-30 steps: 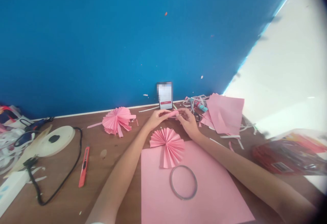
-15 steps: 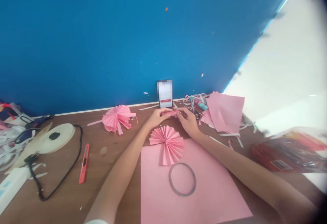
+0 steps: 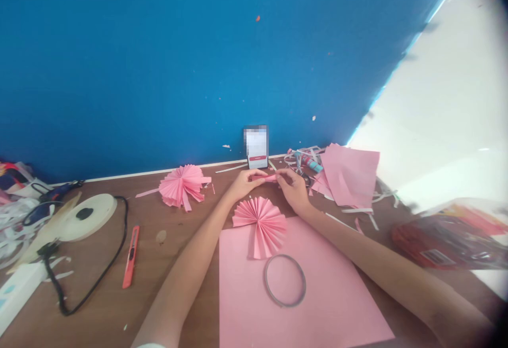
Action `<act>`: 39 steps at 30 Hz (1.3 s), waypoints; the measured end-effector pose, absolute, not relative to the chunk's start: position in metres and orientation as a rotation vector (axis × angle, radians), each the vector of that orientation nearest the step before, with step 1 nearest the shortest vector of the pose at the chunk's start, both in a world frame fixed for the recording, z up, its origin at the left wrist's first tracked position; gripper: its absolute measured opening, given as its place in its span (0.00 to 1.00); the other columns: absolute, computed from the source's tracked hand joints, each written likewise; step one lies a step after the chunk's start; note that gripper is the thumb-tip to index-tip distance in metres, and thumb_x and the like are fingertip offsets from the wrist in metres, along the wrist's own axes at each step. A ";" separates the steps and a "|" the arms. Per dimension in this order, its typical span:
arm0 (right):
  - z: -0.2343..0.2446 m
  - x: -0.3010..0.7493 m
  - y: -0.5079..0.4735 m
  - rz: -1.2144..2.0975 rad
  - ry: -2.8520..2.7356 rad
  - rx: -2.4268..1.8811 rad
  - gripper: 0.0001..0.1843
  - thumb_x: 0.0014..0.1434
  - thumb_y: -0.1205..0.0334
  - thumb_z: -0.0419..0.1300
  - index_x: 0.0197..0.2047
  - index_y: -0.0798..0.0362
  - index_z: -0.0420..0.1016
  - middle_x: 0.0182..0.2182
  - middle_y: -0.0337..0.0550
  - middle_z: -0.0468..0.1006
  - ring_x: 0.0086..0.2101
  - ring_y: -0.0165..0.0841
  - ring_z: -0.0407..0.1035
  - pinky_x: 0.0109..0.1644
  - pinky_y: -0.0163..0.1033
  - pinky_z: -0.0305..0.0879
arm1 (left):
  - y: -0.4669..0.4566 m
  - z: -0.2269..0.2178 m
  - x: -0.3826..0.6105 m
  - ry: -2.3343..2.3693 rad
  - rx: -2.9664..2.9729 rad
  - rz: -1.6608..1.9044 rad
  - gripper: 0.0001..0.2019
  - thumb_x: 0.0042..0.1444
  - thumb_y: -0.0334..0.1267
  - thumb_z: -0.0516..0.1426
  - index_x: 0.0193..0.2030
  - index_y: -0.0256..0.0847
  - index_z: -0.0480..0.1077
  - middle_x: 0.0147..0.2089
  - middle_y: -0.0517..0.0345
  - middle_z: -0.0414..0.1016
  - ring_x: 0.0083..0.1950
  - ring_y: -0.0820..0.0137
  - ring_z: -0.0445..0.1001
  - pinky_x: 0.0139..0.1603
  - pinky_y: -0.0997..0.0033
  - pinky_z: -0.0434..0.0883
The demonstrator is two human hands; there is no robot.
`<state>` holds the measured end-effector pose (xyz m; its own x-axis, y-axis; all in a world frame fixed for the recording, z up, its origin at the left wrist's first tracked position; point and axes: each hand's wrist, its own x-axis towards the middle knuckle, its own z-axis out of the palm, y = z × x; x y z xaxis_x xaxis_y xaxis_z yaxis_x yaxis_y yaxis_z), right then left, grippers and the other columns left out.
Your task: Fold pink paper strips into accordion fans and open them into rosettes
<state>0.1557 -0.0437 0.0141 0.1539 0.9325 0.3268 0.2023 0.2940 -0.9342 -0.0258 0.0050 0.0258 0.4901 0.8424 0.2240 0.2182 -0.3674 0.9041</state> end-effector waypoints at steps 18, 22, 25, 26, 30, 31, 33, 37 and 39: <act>0.011 0.155 -0.042 0.803 -1.357 -1.192 0.12 0.57 0.52 0.56 0.39 0.50 0.71 0.31 0.41 0.77 0.30 0.35 0.74 0.33 0.39 0.69 | 0.004 0.028 -0.026 0.945 1.877 0.877 0.14 0.55 0.45 0.58 0.41 0.38 0.76 0.42 0.51 0.78 0.43 0.66 0.75 0.45 0.68 0.69; 0.010 0.156 -0.042 0.804 -1.367 -1.211 0.13 0.57 0.51 0.56 0.36 0.51 0.73 0.28 0.42 0.78 0.30 0.36 0.74 0.34 0.39 0.70 | 0.005 0.026 -0.026 0.933 1.882 0.890 0.13 0.55 0.44 0.58 0.41 0.38 0.76 0.43 0.51 0.78 0.44 0.65 0.75 0.47 0.68 0.69; 0.011 0.156 -0.042 0.821 -1.359 -1.189 0.13 0.56 0.50 0.57 0.35 0.51 0.73 0.31 0.43 0.78 0.31 0.36 0.74 0.34 0.39 0.70 | 0.007 0.024 -0.026 0.930 1.876 0.909 0.13 0.54 0.44 0.58 0.41 0.38 0.76 0.43 0.51 0.78 0.44 0.65 0.75 0.47 0.67 0.69; 0.011 0.156 -0.042 0.828 -1.350 -1.182 0.13 0.56 0.50 0.57 0.35 0.51 0.73 0.32 0.43 0.78 0.32 0.36 0.74 0.33 0.39 0.70 | 0.007 0.024 -0.025 0.932 1.871 0.910 0.13 0.54 0.44 0.58 0.41 0.38 0.76 0.43 0.51 0.78 0.44 0.66 0.75 0.47 0.68 0.69; 0.010 0.155 -0.041 0.849 -1.320 -1.179 0.13 0.56 0.50 0.58 0.36 0.51 0.73 0.32 0.43 0.78 0.31 0.36 0.75 0.32 0.38 0.70 | 0.005 0.025 -0.025 0.938 1.872 0.876 0.13 0.55 0.44 0.57 0.41 0.37 0.75 0.41 0.52 0.78 0.39 0.68 0.74 0.42 0.70 0.69; 0.009 0.155 -0.041 0.854 -1.315 -1.184 0.13 0.56 0.51 0.58 0.36 0.51 0.73 0.32 0.43 0.78 0.31 0.36 0.74 0.31 0.38 0.70 | 0.005 0.025 -0.025 0.940 1.875 0.866 0.13 0.55 0.44 0.57 0.41 0.37 0.75 0.40 0.53 0.78 0.37 0.69 0.74 0.41 0.70 0.69; 0.008 0.156 -0.040 0.862 -1.306 -1.198 0.12 0.56 0.52 0.58 0.35 0.51 0.73 0.31 0.43 0.78 0.29 0.36 0.74 0.30 0.38 0.70 | 0.004 0.027 -0.025 0.948 1.873 0.857 0.13 0.56 0.44 0.56 0.40 0.37 0.74 0.38 0.54 0.78 0.34 0.71 0.73 0.39 0.71 0.68; 0.007 0.156 -0.039 0.859 -1.329 -1.218 0.11 0.57 0.52 0.57 0.37 0.50 0.73 0.28 0.42 0.78 0.28 0.36 0.74 0.30 0.39 0.69 | 0.004 0.026 -0.025 0.964 1.864 0.859 0.12 0.55 0.43 0.56 0.39 0.37 0.74 0.37 0.55 0.77 0.33 0.72 0.72 0.38 0.72 0.68; 0.006 0.157 -0.039 0.827 -1.374 -1.230 0.11 0.57 0.52 0.57 0.38 0.49 0.73 0.28 0.42 0.78 0.29 0.37 0.74 0.31 0.40 0.70 | 0.005 0.025 -0.025 0.962 1.868 0.863 0.12 0.55 0.43 0.56 0.40 0.37 0.74 0.37 0.55 0.77 0.33 0.72 0.72 0.38 0.72 0.68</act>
